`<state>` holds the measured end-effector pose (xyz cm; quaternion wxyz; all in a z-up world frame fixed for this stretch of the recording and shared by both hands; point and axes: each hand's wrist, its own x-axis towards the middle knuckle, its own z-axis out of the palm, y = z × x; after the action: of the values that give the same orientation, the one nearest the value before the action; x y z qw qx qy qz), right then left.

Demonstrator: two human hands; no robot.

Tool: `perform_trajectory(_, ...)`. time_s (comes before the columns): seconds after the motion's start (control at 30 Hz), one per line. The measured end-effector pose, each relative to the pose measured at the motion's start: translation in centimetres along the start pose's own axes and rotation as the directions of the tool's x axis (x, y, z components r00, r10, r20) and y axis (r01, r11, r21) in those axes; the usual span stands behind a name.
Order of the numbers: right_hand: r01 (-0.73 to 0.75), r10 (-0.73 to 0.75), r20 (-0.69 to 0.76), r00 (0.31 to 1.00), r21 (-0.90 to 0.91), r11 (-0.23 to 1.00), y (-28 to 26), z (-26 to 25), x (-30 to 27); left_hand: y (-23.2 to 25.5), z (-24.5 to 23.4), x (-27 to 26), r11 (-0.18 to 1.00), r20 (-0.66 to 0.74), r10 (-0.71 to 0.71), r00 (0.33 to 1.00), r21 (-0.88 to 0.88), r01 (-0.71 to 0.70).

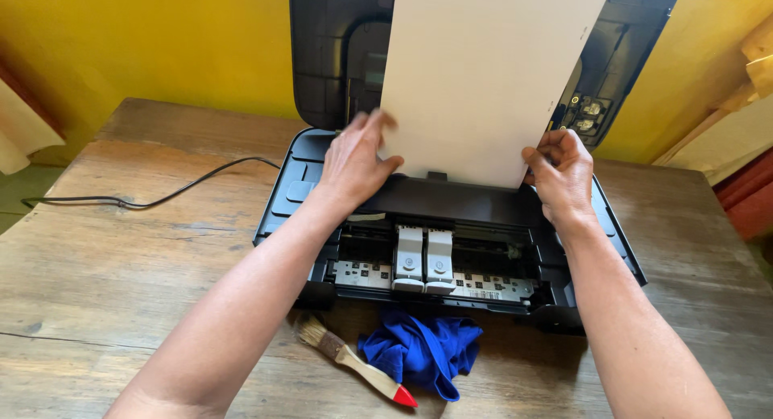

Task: The person uses a small brush to clean the inside of a printer. They open the scanner lid and brush the glass and interior surfaces, then insert a sheet of paper into the paper feed and continue brushing the internal mechanisms and rollers.

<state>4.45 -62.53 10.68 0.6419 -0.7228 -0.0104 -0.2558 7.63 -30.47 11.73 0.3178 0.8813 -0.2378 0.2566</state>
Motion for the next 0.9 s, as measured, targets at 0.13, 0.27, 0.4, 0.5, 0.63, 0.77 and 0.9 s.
perform_trajectory(0.13,-0.010,0.009,0.013,1.000,0.053,0.999,-0.3,0.2,-0.3,0.1,0.0,-0.6,0.997,0.138,0.036,0.990,0.056,-0.044)
perform_trajectory(0.27,-0.014,0.012,0.033,0.999,0.054,0.998,-0.9,0.0,-0.8,-0.4,-0.3,-0.6,0.997,0.153,0.006,0.988,0.069,-0.017)
perform_trajectory(0.4,0.017,-0.025,0.081,0.996,0.092,0.996,-1.0,-0.4,-1.2,-0.4,0.5,-0.3,0.955,0.232,-0.008,0.973,0.291,-0.062)
perform_trajectory(0.5,0.022,-0.037,0.099,0.994,0.147,0.989,-0.7,-0.6,-1.0,0.6,1.6,0.4,0.913,0.311,-0.076,0.947,0.403,-0.059)
perform_trajectory(0.63,-0.024,0.015,0.086,0.996,0.103,0.994,0.1,-0.9,-0.4,1.5,1.7,0.2,0.938,0.225,-0.011,0.974,0.339,-0.068)
perform_trajectory(0.77,-0.019,0.013,0.105,0.994,0.050,0.999,0.8,-0.5,0.3,1.1,0.3,-0.3,0.958,0.111,-0.045,0.993,0.287,0.012)
perform_trajectory(0.9,-0.032,0.040,0.045,0.998,-0.155,0.987,0.5,0.4,0.4,0.7,0.1,-0.1,0.998,-0.082,-0.038,0.996,0.047,0.042)
